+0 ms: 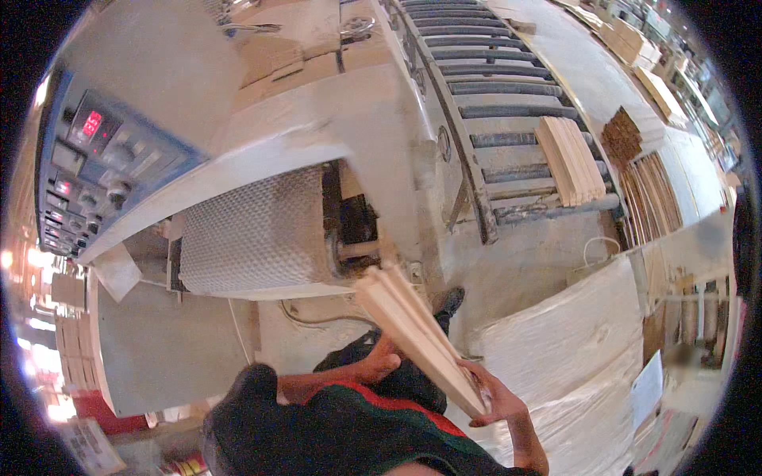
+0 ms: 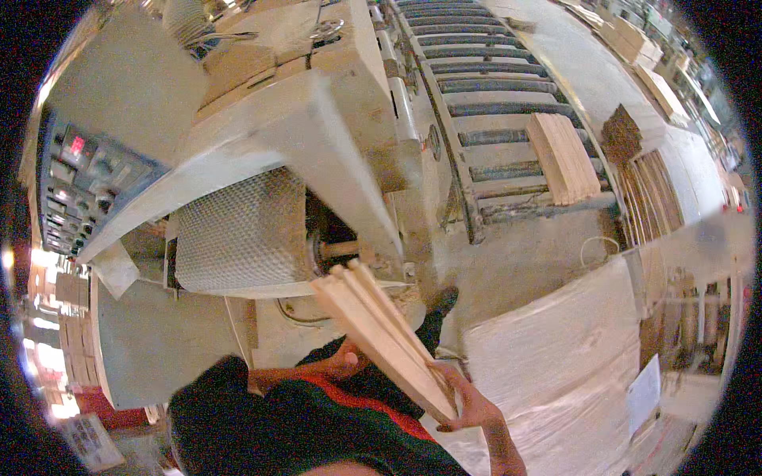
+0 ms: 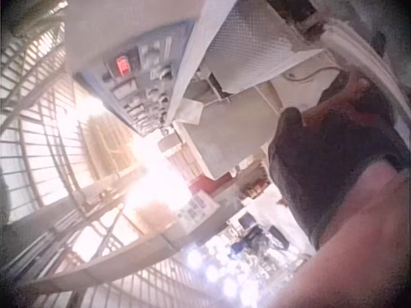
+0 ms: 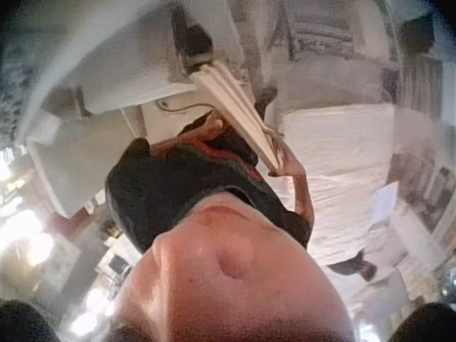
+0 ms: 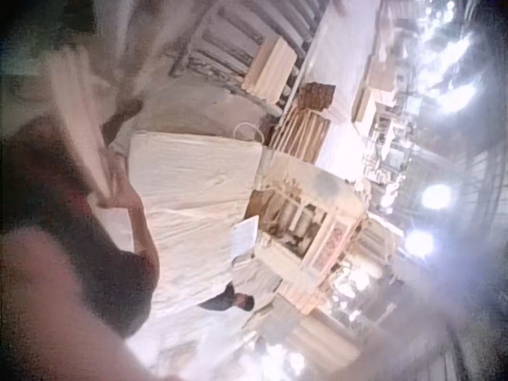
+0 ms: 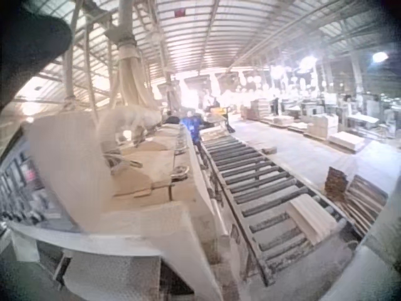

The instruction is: The person repeatedly picks up small wooden planks from a conveyor and places them into a machine hopper. The action is continuous and repetitive throughout the clip, with the person handling the planks by hand.

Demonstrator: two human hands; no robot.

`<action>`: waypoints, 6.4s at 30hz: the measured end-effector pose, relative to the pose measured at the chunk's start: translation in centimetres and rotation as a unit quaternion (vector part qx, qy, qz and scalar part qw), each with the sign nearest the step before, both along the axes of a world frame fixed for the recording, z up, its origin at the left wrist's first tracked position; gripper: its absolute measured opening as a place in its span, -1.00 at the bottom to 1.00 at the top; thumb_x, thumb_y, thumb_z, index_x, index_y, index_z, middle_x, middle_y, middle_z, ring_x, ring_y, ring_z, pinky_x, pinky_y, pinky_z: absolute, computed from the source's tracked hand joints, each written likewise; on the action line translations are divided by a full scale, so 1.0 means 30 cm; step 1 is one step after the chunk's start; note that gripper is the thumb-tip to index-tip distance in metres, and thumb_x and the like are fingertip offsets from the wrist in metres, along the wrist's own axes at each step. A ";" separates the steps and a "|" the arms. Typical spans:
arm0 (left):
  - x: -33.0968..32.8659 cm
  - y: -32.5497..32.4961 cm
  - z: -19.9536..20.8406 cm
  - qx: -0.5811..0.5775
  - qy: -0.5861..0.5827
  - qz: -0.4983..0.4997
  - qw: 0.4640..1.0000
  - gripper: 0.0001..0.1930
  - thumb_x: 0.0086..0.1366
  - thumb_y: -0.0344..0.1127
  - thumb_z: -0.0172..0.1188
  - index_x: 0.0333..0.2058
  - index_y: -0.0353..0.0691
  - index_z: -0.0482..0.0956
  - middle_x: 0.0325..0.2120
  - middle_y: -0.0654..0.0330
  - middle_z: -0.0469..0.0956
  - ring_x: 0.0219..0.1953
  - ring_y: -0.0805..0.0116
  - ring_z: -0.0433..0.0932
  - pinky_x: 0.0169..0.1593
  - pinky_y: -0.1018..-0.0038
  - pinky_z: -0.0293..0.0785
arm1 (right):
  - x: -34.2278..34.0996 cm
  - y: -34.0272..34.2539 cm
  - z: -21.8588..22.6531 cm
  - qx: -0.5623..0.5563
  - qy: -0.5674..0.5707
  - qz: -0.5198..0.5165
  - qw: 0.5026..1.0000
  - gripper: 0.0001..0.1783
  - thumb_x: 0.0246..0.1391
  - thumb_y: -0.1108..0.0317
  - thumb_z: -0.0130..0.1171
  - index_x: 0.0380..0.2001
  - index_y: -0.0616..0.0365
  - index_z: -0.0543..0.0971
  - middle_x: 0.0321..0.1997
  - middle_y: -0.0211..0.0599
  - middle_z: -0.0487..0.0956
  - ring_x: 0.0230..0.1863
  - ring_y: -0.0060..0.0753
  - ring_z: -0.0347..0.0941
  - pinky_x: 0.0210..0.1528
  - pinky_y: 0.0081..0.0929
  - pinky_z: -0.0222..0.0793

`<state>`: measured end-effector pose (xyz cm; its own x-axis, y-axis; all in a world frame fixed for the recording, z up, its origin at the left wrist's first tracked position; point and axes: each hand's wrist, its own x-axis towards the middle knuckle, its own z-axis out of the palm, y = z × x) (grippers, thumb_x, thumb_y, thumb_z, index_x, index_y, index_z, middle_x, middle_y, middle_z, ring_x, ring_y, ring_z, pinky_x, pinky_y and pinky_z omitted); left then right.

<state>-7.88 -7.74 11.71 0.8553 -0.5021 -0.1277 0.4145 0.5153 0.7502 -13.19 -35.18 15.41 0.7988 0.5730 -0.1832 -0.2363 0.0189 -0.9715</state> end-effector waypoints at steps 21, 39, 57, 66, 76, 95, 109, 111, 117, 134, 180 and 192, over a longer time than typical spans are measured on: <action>0.144 0.803 -0.353 -0.144 0.044 0.356 0.922 -0.36 0.34 0.12 -0.25 0.16 -0.33 0.16 0.08 0.01 0.33 0.08 0.07 0.33 0.17 0.25 0.25 | 0.436 1.601 -0.192 -0.477 -0.204 -0.283 0.807 0.23 -0.41 0.00 0.41 0.28 0.23 -0.04 0.17 0.61 -0.01 0.19 0.60 -0.04 0.12 0.35 -0.05; 0.409 0.894 -0.353 -0.237 0.015 0.156 0.959 -0.25 0.25 0.22 -0.27 0.19 -0.32 0.12 0.13 -0.04 0.26 0.16 -0.01 0.23 0.23 0.12 0.13 | 0.582 1.580 -0.207 -0.465 -0.239 -0.320 0.790 0.21 -0.36 -0.05 0.35 0.27 0.32 -0.04 0.32 0.35 -0.11 0.26 0.44 -0.06 0.25 0.19 -0.11; 0.511 0.991 -0.338 -0.285 0.415 0.335 0.797 -0.42 0.21 0.09 -0.01 0.00 -0.31 0.28 -0.10 0.02 0.41 -0.01 0.10 0.38 -0.01 0.13 0.40 | 0.701 1.534 -0.373 -0.411 -0.297 -0.312 0.803 -0.02 -0.25 0.02 0.31 0.16 0.35 0.14 0.10 0.16 0.30 0.19 0.25 0.10 0.21 0.12 -0.02; 0.423 0.881 -0.244 0.059 0.206 0.480 0.851 -0.42 0.22 0.05 0.05 0.00 -0.36 0.29 -0.10 -0.04 0.38 0.01 0.06 0.35 -0.01 0.09 0.36 | 0.696 1.477 -0.286 -0.383 -0.266 -0.229 0.855 -0.17 -0.17 0.08 0.25 0.12 0.29 0.20 0.04 0.15 0.36 0.16 0.26 0.13 0.17 0.00 0.09; 0.691 1.145 -0.336 0.705 -0.242 0.424 0.514 -0.36 0.11 0.04 0.20 -0.07 -0.48 0.41 -0.12 -0.20 0.45 -0.07 -0.14 0.38 0.06 0.11 0.19 | 0.740 1.501 -0.258 -0.389 -0.380 -0.267 0.796 -0.53 -0.06 0.26 0.10 -0.04 0.20 0.38 -0.16 0.10 0.47 -0.09 0.16 0.35 -0.08 0.08 0.25; 0.807 1.143 -0.347 0.569 -0.361 0.383 0.632 -0.45 0.13 -0.02 0.19 -0.11 -0.44 0.46 -0.25 -0.15 0.53 -0.19 -0.09 0.50 -0.04 0.15 0.33 | 0.906 1.530 -0.309 -0.405 -0.413 -0.301 0.758 -0.50 -0.01 0.39 -0.04 0.06 0.29 0.31 0.01 0.10 0.41 0.09 0.16 0.27 0.12 0.02 0.17; 0.454 0.769 -0.437 0.617 -0.397 0.401 0.548 -0.41 0.15 -0.08 0.19 0.01 -0.43 0.33 -0.01 -0.19 0.36 0.08 -0.15 0.28 0.16 0.08 0.12 | 0.699 1.233 -0.344 -0.305 -0.348 -0.165 0.871 -0.62 0.02 0.37 -0.01 -0.05 0.19 0.45 -0.27 -0.01 0.56 -0.16 0.06 0.45 -0.13 -0.10 0.36; 0.392 0.713 -0.406 0.601 -0.384 0.344 0.611 -0.49 0.15 -0.14 0.20 -0.05 -0.42 0.39 -0.04 -0.17 0.39 0.07 -0.15 0.29 0.15 0.10 0.14 | 0.597 1.126 -0.279 -0.299 -0.287 -0.098 0.905 -0.61 0.03 0.36 0.02 -0.02 0.14 0.45 -0.29 -0.06 0.58 -0.21 0.06 0.48 -0.14 -0.13 0.38; 0.238 0.469 -0.389 0.616 -0.382 0.221 0.652 -0.66 0.14 -0.28 0.18 -0.16 -0.37 0.48 -0.19 -0.13 0.50 -0.01 -0.11 0.40 0.14 0.11 0.17 | 0.424 0.621 -0.297 -0.202 -0.233 -0.185 0.933 -0.77 0.01 0.24 0.15 -0.35 0.16 0.58 -0.48 -0.15 0.59 -0.49 -0.27 0.50 -0.38 -0.33 0.42; 0.289 0.166 -0.510 0.693 -0.086 -0.209 0.685 -0.55 0.13 -0.06 0.19 -0.07 -0.20 0.48 -0.35 0.01 0.60 -0.32 0.20 0.58 -0.16 0.34 0.47 | 1.281 -1.060 -0.472 -0.642 -0.141 -0.484 0.578 -0.19 -0.27 -0.08 0.33 0.01 0.18 0.37 0.04 0.12 0.32 0.08 0.14 0.25 0.08 -0.07 0.23; 0.213 0.055 -0.538 0.624 0.119 -0.067 0.769 -0.67 0.23 -0.23 0.15 -0.12 -0.33 0.47 -0.42 0.09 0.62 -0.41 0.41 0.58 -0.28 0.54 0.47 | 1.458 -1.082 -0.636 -0.644 -0.150 -0.544 0.517 -0.02 -0.26 -0.08 0.32 0.17 0.20 0.16 0.20 0.35 0.05 0.20 0.30 0.01 0.21 0.08 -0.05; 0.190 0.061 -0.527 0.616 0.158 -0.027 0.771 -0.62 0.21 -0.23 0.17 -0.08 -0.36 0.45 -0.48 0.08 0.60 -0.49 0.42 0.56 -0.34 0.52 0.47 | 1.513 -1.104 -0.660 -0.569 -0.003 -0.612 0.549 0.23 -0.47 -0.10 0.43 0.25 0.20 0.05 0.24 0.35 0.05 0.29 0.30 -0.08 0.28 -0.02 -0.07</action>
